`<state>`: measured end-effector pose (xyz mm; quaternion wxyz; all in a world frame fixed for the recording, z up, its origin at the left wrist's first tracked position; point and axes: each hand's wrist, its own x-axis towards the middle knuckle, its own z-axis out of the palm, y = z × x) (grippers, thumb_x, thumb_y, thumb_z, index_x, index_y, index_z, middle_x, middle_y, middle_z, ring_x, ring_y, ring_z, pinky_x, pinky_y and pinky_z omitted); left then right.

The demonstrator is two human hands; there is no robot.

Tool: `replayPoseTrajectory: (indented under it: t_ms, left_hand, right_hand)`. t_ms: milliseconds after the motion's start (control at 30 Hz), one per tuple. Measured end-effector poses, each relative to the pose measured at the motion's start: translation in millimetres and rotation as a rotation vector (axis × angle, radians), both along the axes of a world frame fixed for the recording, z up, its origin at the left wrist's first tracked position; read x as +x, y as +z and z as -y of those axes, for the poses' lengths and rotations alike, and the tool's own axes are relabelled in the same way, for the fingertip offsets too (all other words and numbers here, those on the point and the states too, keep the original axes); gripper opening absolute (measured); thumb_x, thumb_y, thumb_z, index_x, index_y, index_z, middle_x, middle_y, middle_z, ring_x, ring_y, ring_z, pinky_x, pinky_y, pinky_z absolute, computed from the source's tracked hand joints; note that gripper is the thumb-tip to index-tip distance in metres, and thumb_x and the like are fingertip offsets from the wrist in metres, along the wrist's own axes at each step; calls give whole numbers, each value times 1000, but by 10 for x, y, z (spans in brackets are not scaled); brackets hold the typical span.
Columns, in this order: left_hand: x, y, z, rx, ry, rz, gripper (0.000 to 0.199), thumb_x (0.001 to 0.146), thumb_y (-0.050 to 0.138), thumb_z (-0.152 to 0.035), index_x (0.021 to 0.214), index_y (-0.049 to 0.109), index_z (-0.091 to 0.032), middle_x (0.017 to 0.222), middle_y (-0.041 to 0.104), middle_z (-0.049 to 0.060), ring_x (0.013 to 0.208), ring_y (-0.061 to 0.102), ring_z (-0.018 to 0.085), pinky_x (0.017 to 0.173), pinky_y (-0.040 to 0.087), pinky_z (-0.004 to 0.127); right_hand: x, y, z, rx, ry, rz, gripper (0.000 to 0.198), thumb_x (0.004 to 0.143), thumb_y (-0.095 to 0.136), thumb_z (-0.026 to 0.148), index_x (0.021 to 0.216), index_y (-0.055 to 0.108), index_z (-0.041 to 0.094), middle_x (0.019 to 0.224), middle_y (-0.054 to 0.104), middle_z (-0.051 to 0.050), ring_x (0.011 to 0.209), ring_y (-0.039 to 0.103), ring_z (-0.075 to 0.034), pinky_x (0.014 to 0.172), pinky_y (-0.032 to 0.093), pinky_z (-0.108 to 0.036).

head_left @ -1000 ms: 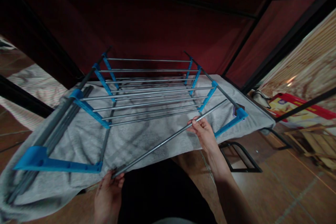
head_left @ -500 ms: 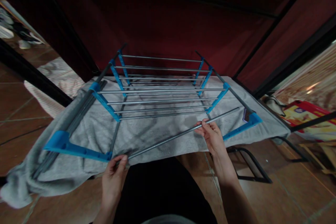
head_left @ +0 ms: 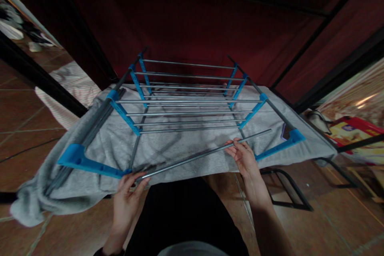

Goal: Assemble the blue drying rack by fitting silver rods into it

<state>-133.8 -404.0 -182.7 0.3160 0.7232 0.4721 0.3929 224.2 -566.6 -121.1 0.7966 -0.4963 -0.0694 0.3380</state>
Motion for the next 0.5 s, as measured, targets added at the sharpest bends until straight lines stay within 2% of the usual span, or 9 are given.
replayPoseTrajectory:
  t_ms: [100,267,400,500]
  left_hand:
    - [-95,-3,-54,181,-93,-137,38,83,60,-62,91,74,-27,94,69,6,96,61,27,89,44,40]
    - [-153,36,-72,451,-228,-395,34,94,48,-49,104,72,-28,94,73,7,90,62,27,83,40,40]
    - [-60,143,7,569,-275,-455,29,98,46,-36,112,68,-24,93,72,7,87,62,25,85,40,39]
    - [38,189,51,598,-300,-479,28,97,47,-28,116,67,-22,95,72,7,88,62,24,85,41,38]
  right_hand:
    - [-6,-40,12,1,-11,-16,24,69,85,27,85,68,22,84,75,-3,83,72,-17,74,63,-29]
    - [1,-114,58,6,-14,-39,23,68,86,28,81,68,23,82,74,1,83,72,-17,79,63,-32]
    - [-12,-183,107,22,-18,-64,23,66,87,26,74,66,23,85,73,2,84,71,-16,79,63,-33]
    - [-53,-224,125,17,-25,-87,24,65,88,25,73,66,23,84,73,2,84,71,-17,78,62,-33]
